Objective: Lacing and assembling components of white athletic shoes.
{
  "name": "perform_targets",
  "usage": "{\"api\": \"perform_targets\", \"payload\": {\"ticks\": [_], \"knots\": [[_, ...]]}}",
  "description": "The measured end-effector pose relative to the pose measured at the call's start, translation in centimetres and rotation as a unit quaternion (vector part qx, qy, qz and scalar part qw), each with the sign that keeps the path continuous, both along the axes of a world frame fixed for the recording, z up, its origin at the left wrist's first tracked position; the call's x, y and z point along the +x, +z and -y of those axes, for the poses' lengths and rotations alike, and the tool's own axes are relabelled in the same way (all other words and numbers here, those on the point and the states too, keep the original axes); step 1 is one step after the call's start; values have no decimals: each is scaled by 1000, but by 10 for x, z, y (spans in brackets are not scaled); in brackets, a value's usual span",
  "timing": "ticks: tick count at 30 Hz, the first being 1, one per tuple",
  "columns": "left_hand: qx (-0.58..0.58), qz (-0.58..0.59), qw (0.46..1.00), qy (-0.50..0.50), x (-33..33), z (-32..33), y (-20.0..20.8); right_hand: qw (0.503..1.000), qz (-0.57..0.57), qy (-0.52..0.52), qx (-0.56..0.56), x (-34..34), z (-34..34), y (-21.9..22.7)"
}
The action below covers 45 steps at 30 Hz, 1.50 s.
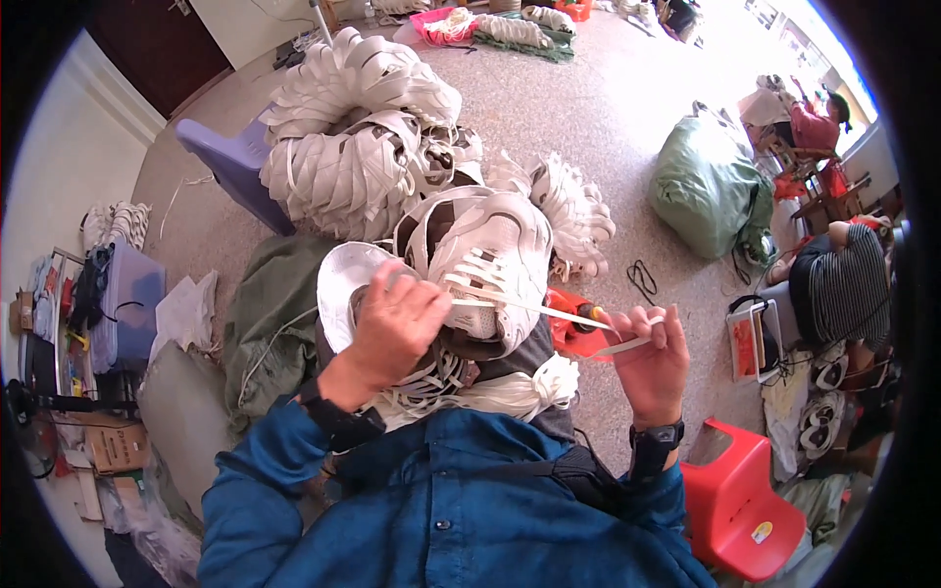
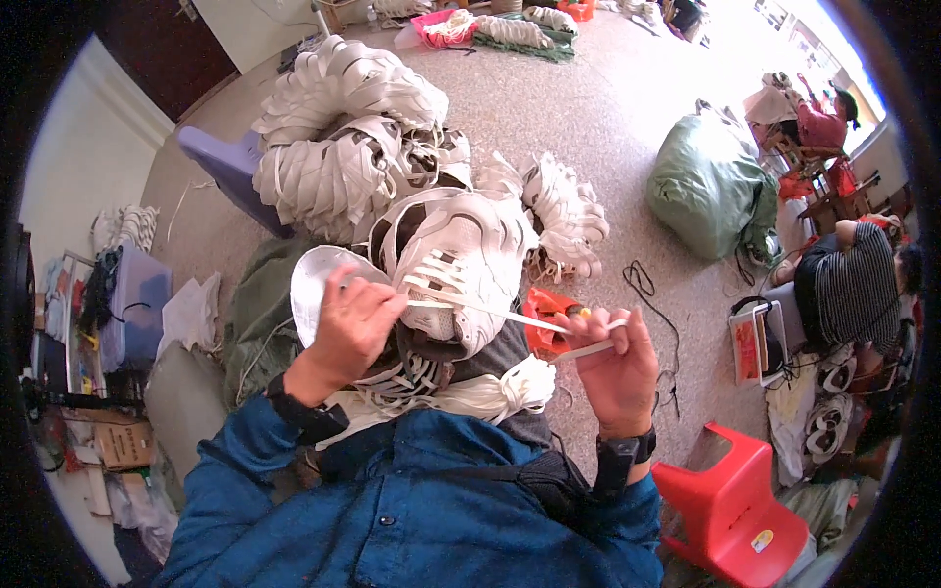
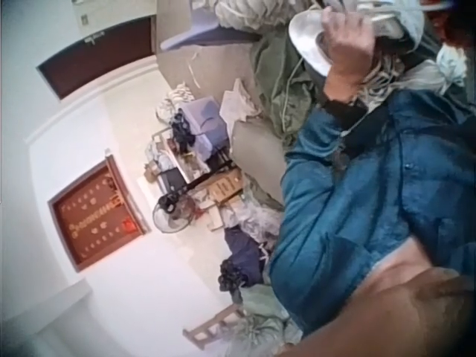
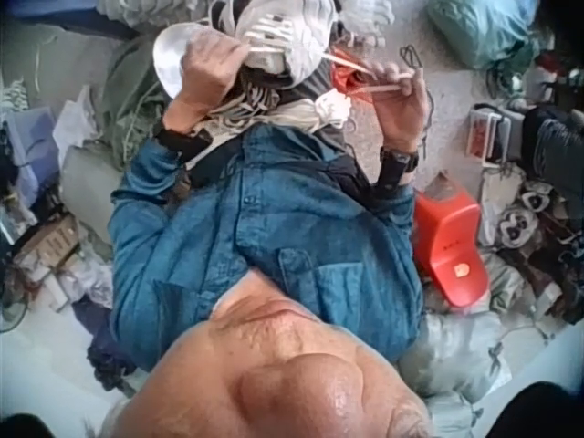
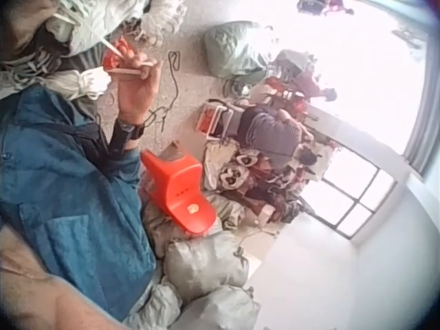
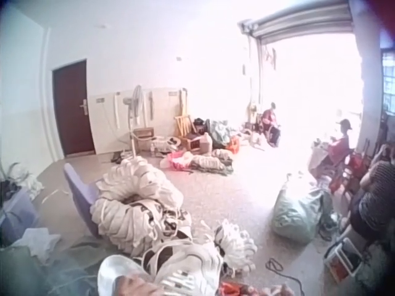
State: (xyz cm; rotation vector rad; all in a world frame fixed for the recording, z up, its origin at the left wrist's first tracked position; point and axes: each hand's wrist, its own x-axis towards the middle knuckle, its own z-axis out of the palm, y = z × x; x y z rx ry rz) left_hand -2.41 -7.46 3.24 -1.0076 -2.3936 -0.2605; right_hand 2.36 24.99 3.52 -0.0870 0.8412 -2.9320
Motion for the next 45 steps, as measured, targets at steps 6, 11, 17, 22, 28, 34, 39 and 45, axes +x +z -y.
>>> {"api": "perform_targets", "payload": {"ticks": [6, 11, 17, 22, 28, 34, 39, 45], "knots": [[6, 17, 996, 83, 5, 48, -3, 993, 71, -89, -27, 12, -29, 10], [89, 67, 989, 101, 7, 24, 17, 998, 2, -38, 43, 23, -40, 10], [140, 188, 972, -21, -18, -39, 24, 929, -100, 349, 76, 53, 35, 51], [-86, 150, 984, 44, -16, -45, 25, 939, -117, 320, 37, 57, 26, 57], [-120, 103, 987, 31, -20, -52, 15, 968, -90, 225, 61, 56, 19, 57], [90, 267, 957, -64, -20, -50, 12, 988, -18, 74, 136, 43, -17, 51], [560, 555, 604, -117, -26, -8, 30, 932, 37, 20, 360, 24, -38, 47], [472, 523, 709, 16, -27, 73, 53, 835, 60, 106, 537, -9, -57, 24]]}}
